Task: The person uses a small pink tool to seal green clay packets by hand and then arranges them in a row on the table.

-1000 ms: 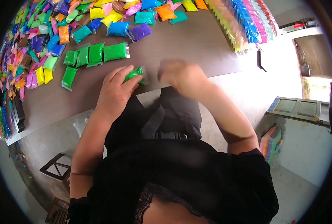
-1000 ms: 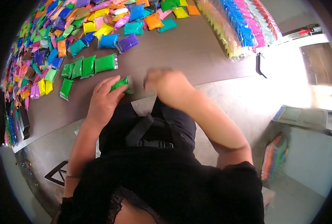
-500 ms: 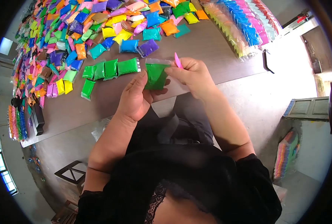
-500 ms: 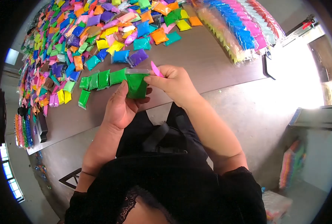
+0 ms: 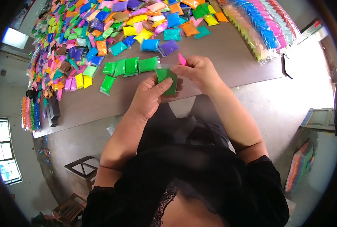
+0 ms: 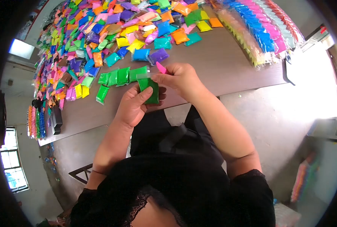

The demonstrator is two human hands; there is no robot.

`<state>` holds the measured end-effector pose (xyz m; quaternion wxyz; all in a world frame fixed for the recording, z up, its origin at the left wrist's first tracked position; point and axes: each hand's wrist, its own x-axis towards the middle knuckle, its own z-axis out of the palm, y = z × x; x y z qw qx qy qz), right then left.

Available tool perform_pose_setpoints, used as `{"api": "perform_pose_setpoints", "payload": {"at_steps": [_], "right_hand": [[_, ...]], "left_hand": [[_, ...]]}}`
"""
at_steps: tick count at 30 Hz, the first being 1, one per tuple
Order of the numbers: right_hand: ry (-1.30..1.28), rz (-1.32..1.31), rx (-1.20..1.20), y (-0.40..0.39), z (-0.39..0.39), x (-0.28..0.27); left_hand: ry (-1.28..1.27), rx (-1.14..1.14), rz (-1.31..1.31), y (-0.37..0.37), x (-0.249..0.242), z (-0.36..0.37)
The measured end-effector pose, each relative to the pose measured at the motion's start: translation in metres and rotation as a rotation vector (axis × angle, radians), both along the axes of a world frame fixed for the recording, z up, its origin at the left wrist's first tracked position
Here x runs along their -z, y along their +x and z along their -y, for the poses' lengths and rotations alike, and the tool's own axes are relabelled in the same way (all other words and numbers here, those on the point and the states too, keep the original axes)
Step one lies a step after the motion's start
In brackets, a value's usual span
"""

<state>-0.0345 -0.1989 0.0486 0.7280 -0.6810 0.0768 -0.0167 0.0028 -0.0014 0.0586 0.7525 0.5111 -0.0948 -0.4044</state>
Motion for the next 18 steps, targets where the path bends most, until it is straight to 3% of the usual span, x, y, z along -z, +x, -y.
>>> {"api": "perform_pose_setpoints", "payload": {"at_steps": [3,7,9,12,16,18], "right_hand": [[-0.039,0.012,-0.100,0.008,-0.014,-0.020],[0.271,-0.191,-0.298,0.039,-0.014,-0.010],[0.103,-0.098,-0.443,0.052,-0.016,-0.013],[0.066,0.056,-0.535,0.077,-0.024,0.004],[0.090,0.025,-0.683,0.091,-0.027,0.014],[0.116,0.116,-0.771,0.093,-0.028,0.038]], "left_hand": [[0.026,-0.093,0.032,0.001,0.002,-0.012],[0.049,-0.158,0.045,0.007,0.005,-0.029],[0.107,-0.169,0.111,0.013,0.007,-0.037],[0.237,-0.323,0.218,0.013,0.001,-0.037],[0.170,-0.540,0.208,0.012,0.005,-0.045],[0.377,-0.500,0.280,0.007,0.006,-0.053]]}}
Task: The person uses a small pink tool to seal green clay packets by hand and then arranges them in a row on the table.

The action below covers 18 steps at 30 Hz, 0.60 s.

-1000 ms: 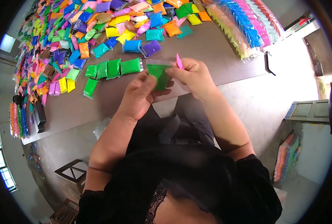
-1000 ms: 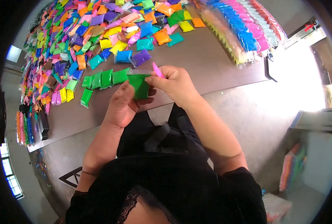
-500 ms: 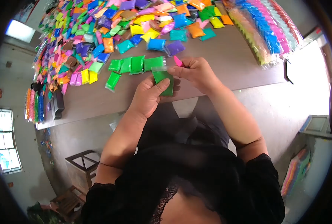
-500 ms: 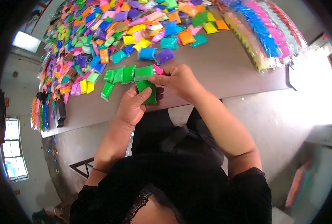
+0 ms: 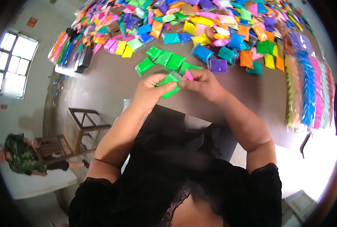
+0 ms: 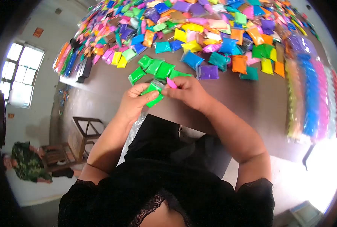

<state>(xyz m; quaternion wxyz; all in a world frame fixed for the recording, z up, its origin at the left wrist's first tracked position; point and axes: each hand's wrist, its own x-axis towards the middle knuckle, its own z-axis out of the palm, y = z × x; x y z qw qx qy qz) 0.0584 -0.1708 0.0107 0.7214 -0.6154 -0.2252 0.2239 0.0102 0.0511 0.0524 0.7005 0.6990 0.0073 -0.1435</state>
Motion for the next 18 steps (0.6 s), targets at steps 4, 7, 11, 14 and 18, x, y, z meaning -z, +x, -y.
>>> {"api": "perform_pose_setpoints", "payload": {"at_steps": [4,7,11,14,18], "right_hand": [[0.075,-0.045,0.010,-0.009,0.000,0.009],[0.092,-0.098,-0.002,-0.008,-0.001,0.013],[0.008,-0.067,-0.023,-0.013,-0.001,0.009],[0.035,0.106,-0.050,-0.013,-0.003,0.016],[0.200,-0.121,-0.017,-0.006,0.008,0.028]], "left_hand": [[0.186,-0.056,-0.052,-0.008,-0.010,0.009],[-0.152,-0.234,0.025,-0.011,-0.003,0.020],[-0.120,-0.255,0.119,-0.013,-0.004,0.021],[0.050,-0.088,0.153,-0.011,-0.006,0.015],[-0.331,-0.164,0.228,-0.011,0.012,0.030]]}}
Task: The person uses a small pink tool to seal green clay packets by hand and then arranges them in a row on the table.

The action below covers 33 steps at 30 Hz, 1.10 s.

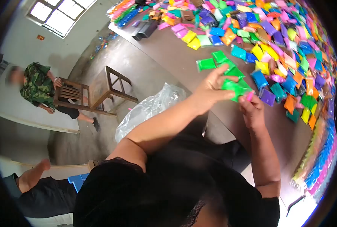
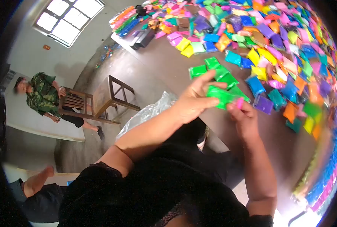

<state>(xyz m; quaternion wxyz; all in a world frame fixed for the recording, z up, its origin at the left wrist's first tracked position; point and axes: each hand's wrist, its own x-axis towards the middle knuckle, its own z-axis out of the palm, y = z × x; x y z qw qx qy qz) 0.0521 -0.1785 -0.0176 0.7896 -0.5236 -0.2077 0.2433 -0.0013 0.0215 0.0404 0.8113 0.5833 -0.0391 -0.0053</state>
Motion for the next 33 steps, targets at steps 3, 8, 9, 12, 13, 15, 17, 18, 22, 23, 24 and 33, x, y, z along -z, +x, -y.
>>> {"api": "perform_pose_setpoints", "payload": {"at_steps": [3,8,9,12,13,15,17,18,22,23,24,33], "right_hand": [[0.152,-0.164,0.070,-0.001,-0.004,0.004],[-0.103,0.044,0.058,-0.005,-0.008,0.000],[-0.148,0.060,0.052,-0.006,-0.001,0.000],[-0.038,-0.051,0.156,-0.014,-0.008,-0.014],[-0.011,-0.131,0.146,-0.008,-0.006,-0.004],[0.063,-0.152,0.164,-0.010,-0.015,-0.009],[-0.023,-0.221,0.116,-0.010,-0.012,-0.010],[-0.025,-0.232,0.131,-0.010,-0.011,-0.013],[-0.081,-0.157,0.098,-0.007,-0.009,-0.015],[-0.071,-0.134,0.085,-0.006,-0.009,-0.013],[-0.067,-0.134,0.093,-0.007,-0.008,-0.013],[-0.035,-0.111,0.096,-0.011,-0.010,-0.016]], "left_hand": [[-0.247,0.015,-0.031,0.007,0.010,0.018],[-0.377,0.089,-0.174,0.014,0.002,0.028],[-0.398,0.114,-0.189,0.016,0.005,0.026],[-0.231,0.105,-0.111,0.025,0.007,0.026],[-0.194,0.098,-0.112,0.026,0.007,0.026],[-0.319,0.047,-0.051,0.023,0.008,0.033],[-0.344,0.079,-0.094,0.023,0.010,0.029],[-0.351,0.088,-0.117,0.024,0.010,0.027],[-0.338,0.189,-0.164,0.029,0.005,0.013],[-0.494,0.295,-0.178,0.034,0.003,0.009],[-0.652,0.400,-0.192,0.036,0.002,0.008],[-0.451,0.147,-0.200,0.027,0.007,0.018]]}}
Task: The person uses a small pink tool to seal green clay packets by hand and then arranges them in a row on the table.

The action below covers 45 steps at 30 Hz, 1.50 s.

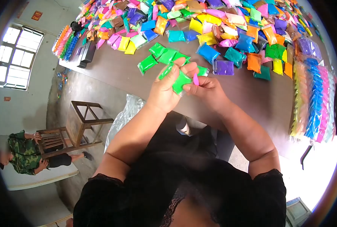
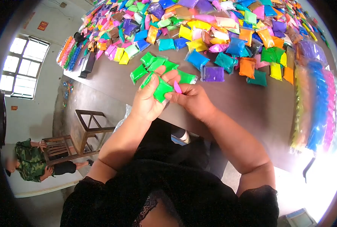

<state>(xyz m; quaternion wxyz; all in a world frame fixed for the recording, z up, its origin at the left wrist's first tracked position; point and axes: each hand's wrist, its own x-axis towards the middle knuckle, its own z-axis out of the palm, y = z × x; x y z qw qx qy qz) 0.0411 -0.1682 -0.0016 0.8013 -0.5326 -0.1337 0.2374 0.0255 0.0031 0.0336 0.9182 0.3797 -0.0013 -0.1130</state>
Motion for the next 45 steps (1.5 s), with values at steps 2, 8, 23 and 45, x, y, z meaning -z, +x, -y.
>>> {"api": "perform_pose_setpoints", "payload": {"at_steps": [2,8,23,45], "right_hand": [[-0.044,-0.072,-0.027,0.002,0.001,0.005],[-0.016,-0.121,0.153,0.006,-0.003,0.004],[0.018,-0.093,0.150,0.007,-0.002,0.007],[-0.115,-0.110,0.122,0.008,0.001,0.007]], "left_hand": [[0.044,-0.124,0.010,0.000,-0.007,-0.004],[1.588,-0.716,0.344,0.011,-0.036,-0.119],[1.712,-0.080,-0.020,0.021,-0.012,-0.211],[0.520,-0.063,-0.072,-0.006,-0.027,-0.122]]}}
